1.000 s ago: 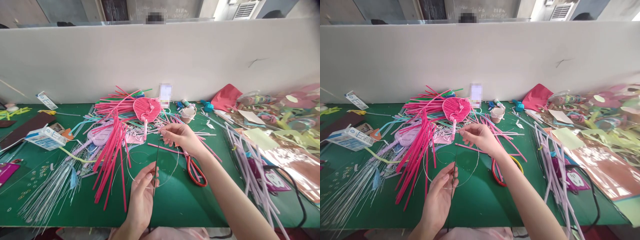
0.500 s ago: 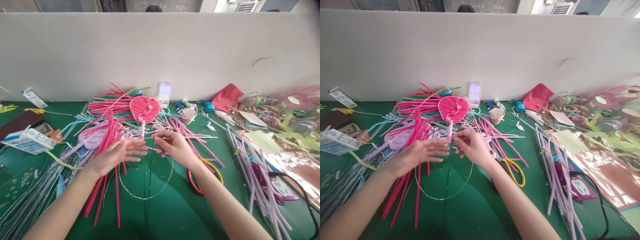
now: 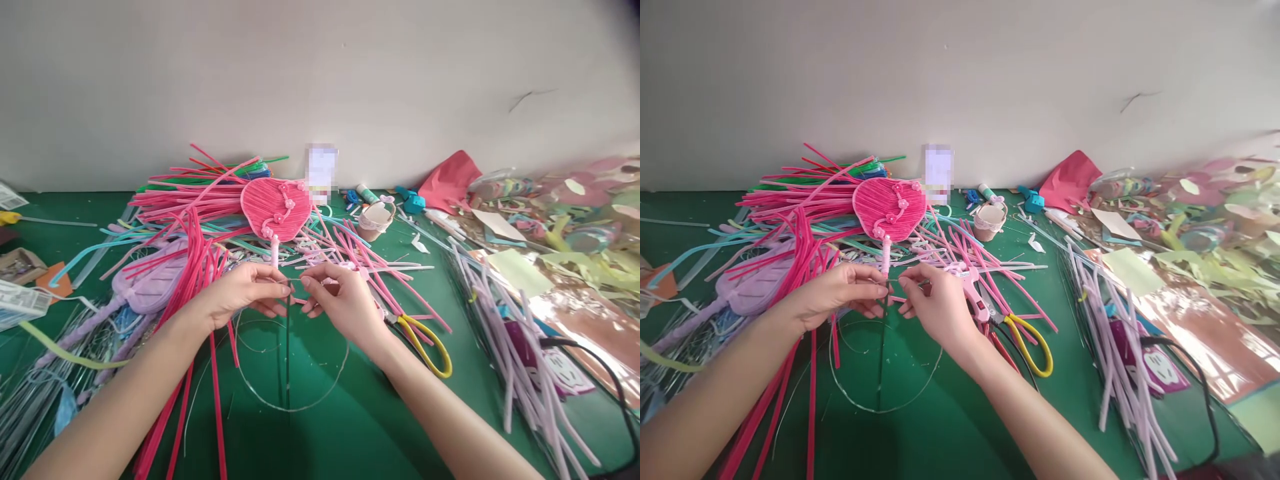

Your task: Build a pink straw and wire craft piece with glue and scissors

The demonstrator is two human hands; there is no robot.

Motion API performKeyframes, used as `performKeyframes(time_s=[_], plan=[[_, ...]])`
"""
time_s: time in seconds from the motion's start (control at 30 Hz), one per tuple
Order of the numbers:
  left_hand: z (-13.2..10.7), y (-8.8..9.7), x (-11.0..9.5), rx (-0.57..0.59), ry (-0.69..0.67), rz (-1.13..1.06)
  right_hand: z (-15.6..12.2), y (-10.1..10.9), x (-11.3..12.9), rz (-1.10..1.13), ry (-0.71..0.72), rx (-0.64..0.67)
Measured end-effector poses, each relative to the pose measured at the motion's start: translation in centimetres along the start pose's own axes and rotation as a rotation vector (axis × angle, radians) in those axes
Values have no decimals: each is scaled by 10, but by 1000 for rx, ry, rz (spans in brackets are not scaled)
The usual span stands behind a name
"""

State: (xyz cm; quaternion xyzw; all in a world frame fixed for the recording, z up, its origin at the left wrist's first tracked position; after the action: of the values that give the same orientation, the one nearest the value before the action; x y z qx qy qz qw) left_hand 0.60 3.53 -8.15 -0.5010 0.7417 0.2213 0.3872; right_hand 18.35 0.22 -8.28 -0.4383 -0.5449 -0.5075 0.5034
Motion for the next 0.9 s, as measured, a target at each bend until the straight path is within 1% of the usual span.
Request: performKeyframes(time_s=[0.13,0.23,0.33,0.4,0.43,0.5,0.57,0.6,0.67,0.7,0.77,0.83,0.9], plan=[[-5,-1,5,35,38,-60,-1,-2,1,34,26,-12],[-8,-6,8,14,14,-140,-1,-6,1,36,46,-5],[-11,-9,10,-8,-19,-126,-1,-6,1,-17,70,19],[-12,-9,10,-34,-37,-80,-3,3,5,-127,135,-9],[-13,-9,9,-48,-42,-59,-4,10,7,-222,171,-45],[-15,-8,8,-69,-39,-23,-7,30,8,-505,193,-149],[-16,-8,6,-79,-35,10,-10,50,5,-873,121,-229],[-17,-8,5,-82,-35,27,-12,58,0,-1041,67,-223],[-17,-9,3,-91,-35,61,-13,67,-11,-1277,-48,-136],[-18,-9,2,-97,-34,77,-13,67,-17,-1325,-99,-82],[-18,-9,0,-105,-34,102,-13,63,-27,-1325,-168,-15],[-19,-10,-1,-111,-36,113,-12,58,-31,-1284,-209,-16],[-20,-10,-1,-112,-40,119,-12,56,-29,-1255,-242,-69]])
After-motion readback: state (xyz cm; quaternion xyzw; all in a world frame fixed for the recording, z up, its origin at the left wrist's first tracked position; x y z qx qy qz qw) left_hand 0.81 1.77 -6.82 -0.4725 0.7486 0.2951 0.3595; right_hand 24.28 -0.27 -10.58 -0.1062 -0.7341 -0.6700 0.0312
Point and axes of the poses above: each hand's wrist, its own z-axis towards the middle knuckle, its own y-axis out of the back of the hand, x = y × z, the point moved 2 cm from there along z, towards the middle knuckle, and after that the axes turned 10 degrees about y, right-handed, at the moved point
